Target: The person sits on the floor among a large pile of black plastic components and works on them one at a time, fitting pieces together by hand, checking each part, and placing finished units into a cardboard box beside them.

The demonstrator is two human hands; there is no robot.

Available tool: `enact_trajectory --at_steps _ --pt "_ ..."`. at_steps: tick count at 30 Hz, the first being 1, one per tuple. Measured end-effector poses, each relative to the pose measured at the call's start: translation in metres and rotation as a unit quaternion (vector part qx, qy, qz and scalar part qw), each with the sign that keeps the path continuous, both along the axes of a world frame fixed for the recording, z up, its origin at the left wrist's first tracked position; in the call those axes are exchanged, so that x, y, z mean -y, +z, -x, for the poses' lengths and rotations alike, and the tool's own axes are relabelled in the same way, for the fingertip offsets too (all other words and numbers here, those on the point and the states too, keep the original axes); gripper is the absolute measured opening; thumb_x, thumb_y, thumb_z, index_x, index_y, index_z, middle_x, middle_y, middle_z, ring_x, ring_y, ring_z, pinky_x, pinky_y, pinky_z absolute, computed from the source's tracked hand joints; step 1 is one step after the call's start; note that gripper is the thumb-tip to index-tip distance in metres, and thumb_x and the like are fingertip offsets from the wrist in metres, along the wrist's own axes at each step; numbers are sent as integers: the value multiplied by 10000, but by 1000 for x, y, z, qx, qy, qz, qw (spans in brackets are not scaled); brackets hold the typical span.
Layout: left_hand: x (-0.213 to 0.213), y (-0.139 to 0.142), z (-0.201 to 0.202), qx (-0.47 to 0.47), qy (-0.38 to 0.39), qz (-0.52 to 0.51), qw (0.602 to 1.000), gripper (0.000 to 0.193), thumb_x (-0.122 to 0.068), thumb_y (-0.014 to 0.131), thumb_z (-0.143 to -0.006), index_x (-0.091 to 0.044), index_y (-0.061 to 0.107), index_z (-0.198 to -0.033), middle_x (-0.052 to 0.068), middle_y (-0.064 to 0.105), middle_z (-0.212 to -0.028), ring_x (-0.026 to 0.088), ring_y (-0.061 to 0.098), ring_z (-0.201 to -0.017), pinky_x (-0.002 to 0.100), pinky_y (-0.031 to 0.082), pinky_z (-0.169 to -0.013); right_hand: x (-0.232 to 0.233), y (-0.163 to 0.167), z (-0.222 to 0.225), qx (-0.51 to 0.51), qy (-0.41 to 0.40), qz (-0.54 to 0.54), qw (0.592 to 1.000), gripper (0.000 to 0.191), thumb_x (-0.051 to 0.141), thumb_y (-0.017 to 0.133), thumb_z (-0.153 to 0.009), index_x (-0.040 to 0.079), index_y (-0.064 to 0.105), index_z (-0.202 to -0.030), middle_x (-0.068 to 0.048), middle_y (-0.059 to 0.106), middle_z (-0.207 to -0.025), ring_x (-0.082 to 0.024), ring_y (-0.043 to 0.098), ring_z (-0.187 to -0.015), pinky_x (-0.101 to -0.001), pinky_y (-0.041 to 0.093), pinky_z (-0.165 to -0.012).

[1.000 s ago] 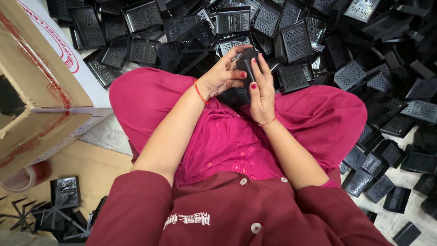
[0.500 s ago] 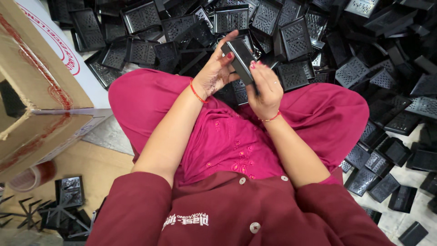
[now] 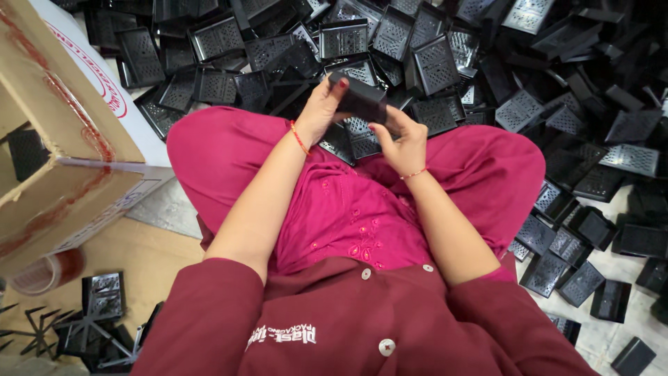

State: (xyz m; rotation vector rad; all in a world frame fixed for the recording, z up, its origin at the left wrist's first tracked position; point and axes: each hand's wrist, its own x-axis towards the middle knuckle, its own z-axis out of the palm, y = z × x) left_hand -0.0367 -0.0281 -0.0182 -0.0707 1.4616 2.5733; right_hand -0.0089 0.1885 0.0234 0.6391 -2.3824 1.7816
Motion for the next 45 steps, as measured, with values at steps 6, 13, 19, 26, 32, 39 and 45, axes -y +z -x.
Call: enact_trajectory --at_steps 6,13,19,26,32,39,45 --pt "32 41 -24 -179 314 485 796 433 -484 729 -993 -56 663 -989 58 629 -919 227 657 -853 370 531 -786 -7 -19 8 -44 -53 -7 998 330 60 811 -928 9 695 -1233 -105 752 -1102 -163 754 -953 -286 604 -818" --pt "288 142 -197 -101 555 655 503 258 -171 571 -961 -74 697 -1164 120 651 -1082 259 714 -915 404 585 -801 -5 -36 24 -15 -141 1 990 190 44 798 -929 31 746 -1111 -80 721 -1119 -147 713 -926 -277 588 -753" --pt "339 147 -266 78 403 767 493 322 -333 668 -1068 -12 690 -1084 205 727 -993 371 699 -861 498 541 -756 3 -31 16 -77 -132 -83 985 172 66 794 -898 70 737 -1061 -114 678 -1134 -259 700 -1012 -331 590 -793" --pt "267 189 -206 -161 371 779 479 242 -219 690 -1090 22 673 -1106 181 672 -1095 356 653 -1029 446 498 -881 10 -20 12 -171 -108 -215 955 513 133 782 -886 67 608 -1364 -162 562 -1381 -389 542 -1238 -448 454 -1050" --pt "141 169 -97 -249 305 551 736 197 -208 771 -1102 -24 727 -1154 62 709 -1035 129 678 -935 263 553 -831 21 -25 28 -210 -82 -311 923 479 92 733 -871 60 649 -1341 -125 618 -1276 -409 547 -1207 -443 440 -953" --pt "22 55 -6 -142 97 204 964 211 -192 723 -1009 -47 703 -1161 5 726 -1033 68 667 -946 231 557 -825 -6 -40 37 -120 -230 -124 958 294 21 704 -954 77 683 -1242 -102 634 -1116 -254 637 -1032 -366 528 -918" --pt "-5 -19 3 -16 78 194 978 339 -227 744 -971 -55 672 -1255 28 743 -1062 104 665 -933 238 523 -764 -18 -56 60 -6 -292 115 949 325 10 615 -1022 35 576 -1344 -64 633 -1182 -101 586 -844 -255 509 -695"
